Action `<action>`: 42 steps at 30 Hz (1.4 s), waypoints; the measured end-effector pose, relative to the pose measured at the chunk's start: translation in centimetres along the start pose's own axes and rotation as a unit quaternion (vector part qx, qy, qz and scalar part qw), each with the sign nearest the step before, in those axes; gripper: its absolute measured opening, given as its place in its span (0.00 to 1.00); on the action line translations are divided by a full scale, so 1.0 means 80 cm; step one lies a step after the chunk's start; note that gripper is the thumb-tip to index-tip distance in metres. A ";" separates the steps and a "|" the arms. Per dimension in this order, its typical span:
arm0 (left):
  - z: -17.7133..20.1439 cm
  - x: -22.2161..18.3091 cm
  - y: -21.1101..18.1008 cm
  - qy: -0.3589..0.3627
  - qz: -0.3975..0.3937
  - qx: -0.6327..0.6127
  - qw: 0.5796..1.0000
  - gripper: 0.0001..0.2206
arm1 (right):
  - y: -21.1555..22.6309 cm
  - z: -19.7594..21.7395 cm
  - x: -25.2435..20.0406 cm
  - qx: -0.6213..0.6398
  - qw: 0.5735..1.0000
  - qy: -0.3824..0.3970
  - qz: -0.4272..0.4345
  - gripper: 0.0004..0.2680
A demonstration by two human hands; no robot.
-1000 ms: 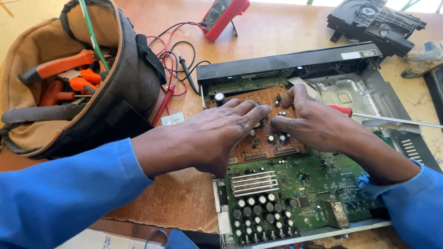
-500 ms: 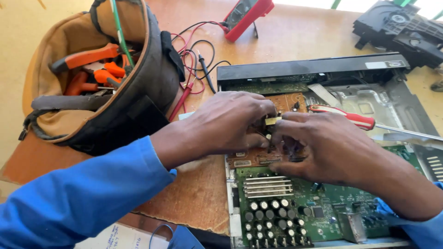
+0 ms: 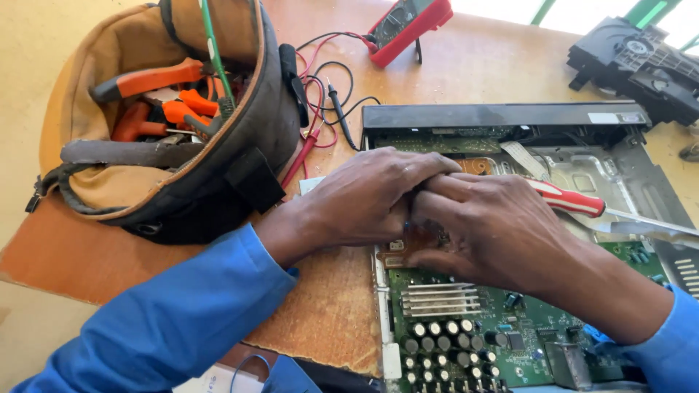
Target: Removing internal circuit boards and components from an electronic device using a screwdriver.
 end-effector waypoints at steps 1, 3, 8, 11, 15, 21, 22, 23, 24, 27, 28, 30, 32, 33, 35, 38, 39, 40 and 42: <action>0.002 0.001 0.000 -0.004 -0.001 0.001 1.000 0.26 | 0.000 0.000 0.003 -0.003 1.000 0.001 0.003 0.18; 0.015 0.002 0.005 -0.133 0.074 -0.033 0.988 0.21 | -0.002 0.000 0.008 0.012 0.999 -0.019 -0.035 0.19; 0.018 0.001 0.014 -0.202 0.096 0.010 0.975 0.19 | -0.002 -0.015 0.023 -0.032 0.999 0.005 -0.011 0.30; 0.019 0.000 0.019 -0.226 0.130 0.025 0.965 0.18 | 0.001 -0.017 0.032 -0.039 0.997 0.043 -0.046 0.32; 0.019 -0.002 0.031 -0.232 0.199 0.022 0.952 0.18 | 0.005 -0.021 0.034 0.003 0.998 0.064 -0.017 0.26; 0.014 -0.001 0.030 -0.180 0.173 0.048 0.967 0.20 | -0.009 -0.032 0.030 0.040 0.992 0.093 -0.077 0.21; 0.013 -0.003 0.031 -0.179 0.173 0.047 0.967 0.20 | -0.010 -0.037 0.030 0.041 0.992 0.093 -0.079 0.21; 0.010 -0.003 0.032 -0.168 0.163 0.063 0.970 0.20 | -0.013 -0.041 0.030 0.044 0.990 0.096 -0.093 0.23; 0.007 -0.002 0.032 -0.158 0.152 0.078 0.973 0.21 | -0.016 -0.045 0.030 0.048 0.988 0.098 -0.106 0.24; 0.006 -0.003 0.031 -0.149 0.141 0.081 0.975 0.19 | -0.013 -0.041 0.034 0.074 0.989 0.076 -0.107 0.26; 0.006 -0.002 0.031 -0.147 0.140 0.080 0.976 0.19 | -0.016 -0.040 0.033 0.074 0.989 0.075 -0.108 0.26; 0.008 -0.002 0.030 -0.137 0.109 0.081 0.981 0.22 | -0.018 -0.038 0.035 0.086 0.992 0.045 -0.075 0.24; 0.013 -0.008 0.039 -0.110 0.123 0.071 0.984 0.23 | -0.015 -0.032 0.037 0.108 0.991 0.028 -0.077 0.19; 0.016 -0.010 0.044 -0.081 0.135 0.061 0.986 0.24 | -0.014 -0.028 0.038 0.128 0.988 0.009 -0.082 0.15; 0.012 -0.013 0.050 -0.071 0.141 0.090 0.983 0.21 | -0.019 -0.032 0.036 0.157 0.984 0.000 -0.080 0.16; 0.006 -0.014 0.052 -0.061 0.157 0.126 0.978 0.18 | -0.021 -0.033 0.032 0.168 0.983 0.007 -0.078 0.19; 0.007 -0.014 0.052 -0.059 0.167 0.136 0.975 0.18 | -0.020 -0.033 0.033 0.152 0.985 0.021 -0.076 0.20; 0.007 -0.012 0.050 -0.060 0.167 0.138 0.974 0.18 | -0.022 -0.029 0.033 0.151 0.985 0.021 -0.074 0.20; 0.009 -0.011 0.044 -0.061 0.165 0.129 0.976 0.16 | -0.024 -0.027 0.031 0.145 0.982 0.071 -0.098 0.23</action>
Point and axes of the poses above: each hand's wrist, its own x-axis towards the middle knuckle, its own z-axis out of the back of the hand, y = z × x, the point moved 3 cm from there along x, towards the middle knuckle, and after that the axes turned 14 degrees about -y, right-handed, at the moved point
